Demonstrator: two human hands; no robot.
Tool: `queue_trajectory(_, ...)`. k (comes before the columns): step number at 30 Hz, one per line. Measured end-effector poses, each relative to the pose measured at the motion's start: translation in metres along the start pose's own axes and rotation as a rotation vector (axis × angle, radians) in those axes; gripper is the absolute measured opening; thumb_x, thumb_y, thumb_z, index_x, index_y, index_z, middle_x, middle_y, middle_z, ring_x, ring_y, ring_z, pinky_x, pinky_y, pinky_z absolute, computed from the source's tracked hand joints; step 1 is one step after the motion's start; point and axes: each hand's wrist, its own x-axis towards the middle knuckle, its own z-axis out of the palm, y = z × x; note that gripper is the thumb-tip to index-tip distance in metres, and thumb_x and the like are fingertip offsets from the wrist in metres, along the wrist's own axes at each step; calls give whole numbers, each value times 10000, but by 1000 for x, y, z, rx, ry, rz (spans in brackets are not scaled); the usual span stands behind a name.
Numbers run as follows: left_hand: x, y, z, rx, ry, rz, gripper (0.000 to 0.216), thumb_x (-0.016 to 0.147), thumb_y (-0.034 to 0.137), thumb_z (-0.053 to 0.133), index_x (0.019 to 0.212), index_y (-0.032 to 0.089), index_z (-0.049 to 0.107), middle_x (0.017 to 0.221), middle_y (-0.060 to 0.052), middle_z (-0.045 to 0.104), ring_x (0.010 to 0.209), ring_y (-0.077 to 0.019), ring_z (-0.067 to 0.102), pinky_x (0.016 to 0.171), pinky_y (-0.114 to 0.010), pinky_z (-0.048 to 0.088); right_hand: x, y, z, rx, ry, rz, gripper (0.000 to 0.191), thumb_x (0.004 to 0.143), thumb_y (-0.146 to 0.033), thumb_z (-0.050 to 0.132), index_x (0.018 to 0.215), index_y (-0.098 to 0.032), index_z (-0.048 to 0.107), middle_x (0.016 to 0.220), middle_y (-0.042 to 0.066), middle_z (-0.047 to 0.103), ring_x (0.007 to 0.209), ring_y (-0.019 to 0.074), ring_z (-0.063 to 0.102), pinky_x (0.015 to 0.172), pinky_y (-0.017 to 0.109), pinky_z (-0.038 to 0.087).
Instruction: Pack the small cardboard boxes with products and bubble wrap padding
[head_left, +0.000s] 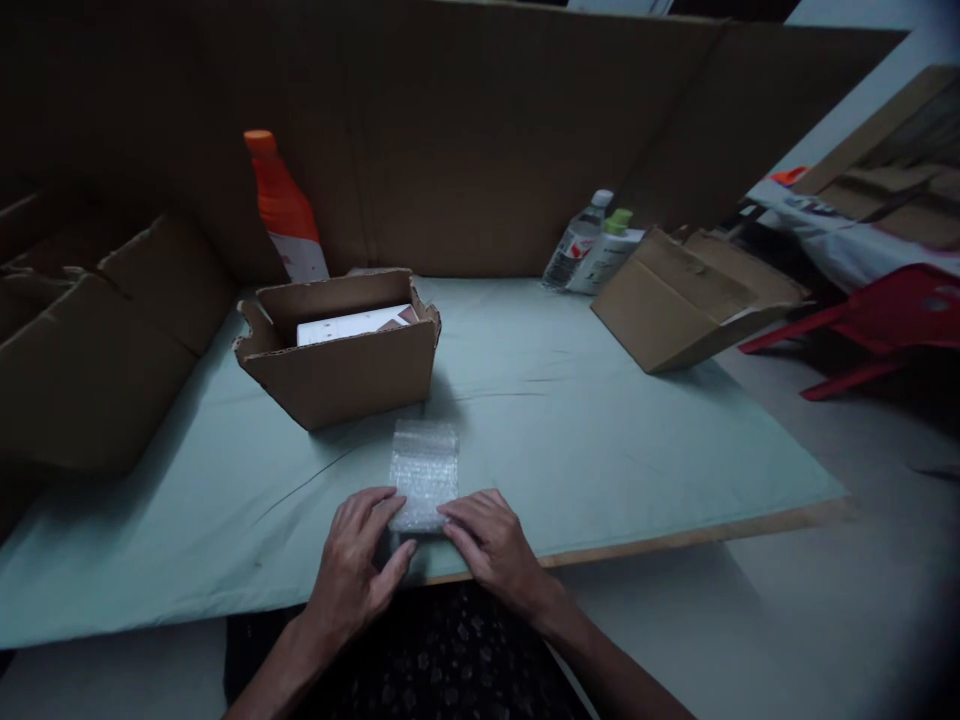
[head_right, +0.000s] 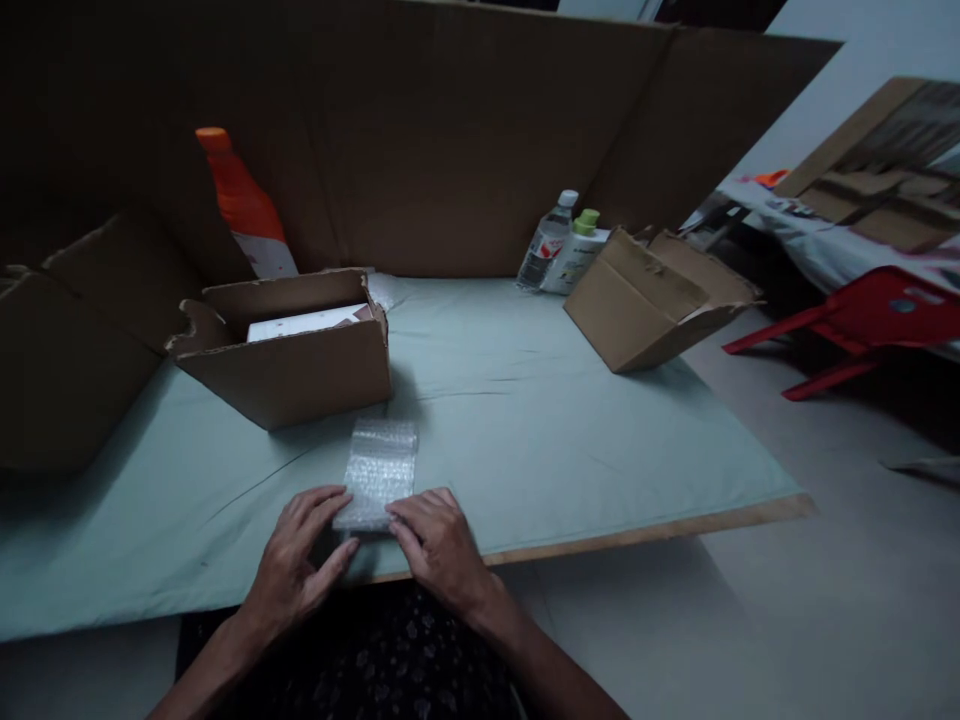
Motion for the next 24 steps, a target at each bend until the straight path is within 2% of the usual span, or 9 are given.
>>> queue_trajectory(3, -8, 1, -3, -33, -59, 0, 328, 924, 179, 550, 1249, 209, 582, 1017, -75, 700, 935, -220, 638, 818, -361, 531, -3, 0, -7, 86, -42, 62, 200, 958, -211, 573, 1134, -221, 669, 1024, 50, 761, 934, 202, 683, 848, 371, 518)
queue_trajectory(6, -5, -4, 4, 21, -43, -105, 300, 933, 203, 532, 1226, 196, 596, 911, -62, 693, 832, -220, 631, 746, -363, 530, -6, -2, -13, -36, 35, 0, 286, 931, -209, 603, 1216, -214, 629, 1201, 109, 697, 1089, 255, 634, 907, 438, 497)
queue_trajectory(9, 4, -9, 11, 89, 5, -179, 303, 930, 263, 538, 1216, 201, 614, 993, -88, 697, 902, -258, 635, 809, -426, 525, -4, -2, -12, -163, -28, -99, 334, 879, -203, 667, 1212, -213, 635, 1283, 132, 651, 1158, 302, 588, 946, 492, 470)
queue_trajectory(11, 7, -11, 11, 48, 41, -240, 324, 917, 317, 555, 1213, 202, 621, 1072, -106, 690, 982, -280, 632, 871, -461, 515, 2, 1, -7, -181, -82, -114, 301, 873, -176, 666, 1172, -211, 657, 1233, 122, 685, 1121, 301, 607, 938, 489, 472)
queue_trajectory(13, 4, -10, 8, -92, 70, -364, 389, 890, 382, 591, 1230, 195, 614, 1120, -118, 679, 1032, -285, 631, 899, -463, 515, 10, 4, -1, -121, -41, -48, 235, 900, -164, 627, 1125, -206, 681, 1118, 106, 735, 1024, 273, 649, 906, 454, 488)
queue_trajectory(16, -5, -5, 1, -472, 90, -674, 565, 826, 486, 654, 1291, 176, 573, 1160, -139, 679, 1032, -281, 658, 882, -434, 536, 20, 2, 5, 95, 66, 167, 202, 927, -217, 596, 1099, -205, 701, 1024, 83, 761, 937, 235, 680, 868, 383, 513)
queue_trajectory(18, -8, -1, -1, -784, 71, -804, 669, 769, 507, 716, 1318, 164, 548, 1197, -150, 679, 1064, -289, 663, 907, -418, 531, 22, -5, 7, 286, 27, 283, 199, 927, -258, 589, 1076, -206, 711, 997, 62, 760, 902, 220, 689, 808, 331, 534)
queue_trajectory(21, -5, 6, 2, -1131, 30, -814, 622, 739, 437, 768, 1264, 159, 583, 1179, -123, 695, 1099, -279, 646, 940, -371, 499, 21, -14, 6, 457, -119, 301, 195, 937, -309, 574, 1009, -218, 731, 931, 41, 750, 866, 207, 691, 775, 298, 540)
queue_trajectory(24, 2, 10, 6, -1232, 54, -828, 470, 756, 399, 762, 1142, 158, 644, 1049, -83, 724, 987, -238, 655, 869, -318, 493, 18, -9, 1, 373, -8, 274, 258, 890, -376, 638, 1075, -220, 727, 1165, 99, 707, 1132, 266, 635, 1006, 383, 478)
